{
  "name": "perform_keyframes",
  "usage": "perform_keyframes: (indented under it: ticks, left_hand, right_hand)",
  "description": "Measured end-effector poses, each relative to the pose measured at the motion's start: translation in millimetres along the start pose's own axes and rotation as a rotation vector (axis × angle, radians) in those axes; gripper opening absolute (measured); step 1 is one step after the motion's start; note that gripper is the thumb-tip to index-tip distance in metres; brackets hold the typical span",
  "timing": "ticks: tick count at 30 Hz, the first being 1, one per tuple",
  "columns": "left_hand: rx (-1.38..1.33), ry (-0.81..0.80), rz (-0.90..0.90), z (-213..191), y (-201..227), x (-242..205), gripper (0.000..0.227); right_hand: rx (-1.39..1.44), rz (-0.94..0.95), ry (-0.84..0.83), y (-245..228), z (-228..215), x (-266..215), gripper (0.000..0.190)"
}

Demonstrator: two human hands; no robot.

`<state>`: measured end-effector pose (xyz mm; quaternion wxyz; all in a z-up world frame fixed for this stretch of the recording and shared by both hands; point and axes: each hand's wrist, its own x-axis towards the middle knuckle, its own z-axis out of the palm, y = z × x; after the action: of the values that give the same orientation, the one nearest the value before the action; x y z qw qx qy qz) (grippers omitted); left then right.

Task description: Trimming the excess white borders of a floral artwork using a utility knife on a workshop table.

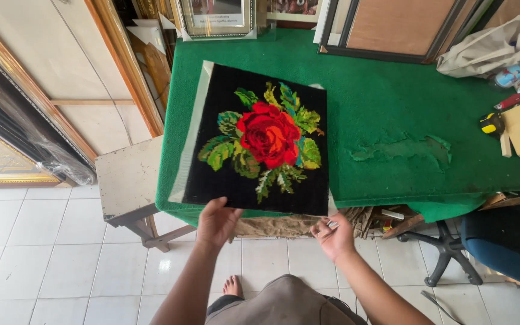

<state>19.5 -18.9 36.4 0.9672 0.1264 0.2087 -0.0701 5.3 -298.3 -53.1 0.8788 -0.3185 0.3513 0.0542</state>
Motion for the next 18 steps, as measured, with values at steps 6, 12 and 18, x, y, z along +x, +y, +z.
perform_keyframes:
  ticks: [6,12,18]
  left_hand:
    - [0.004,-0.061,0.039,15,45,-8,0.019]
    - [0.015,-0.059,0.035,-8,50,21,0.024]
    - [0.002,0.096,0.053,57,28,-8,0.059]
  right_hand:
    - [-0.077,0.031,-0.303,-64,54,-35,0.038]
    - [-0.128,-0.083,-0.423,-83,51,7,0.032]
    - [0.035,-0.051,-0.135,-69,84,-56,0.019]
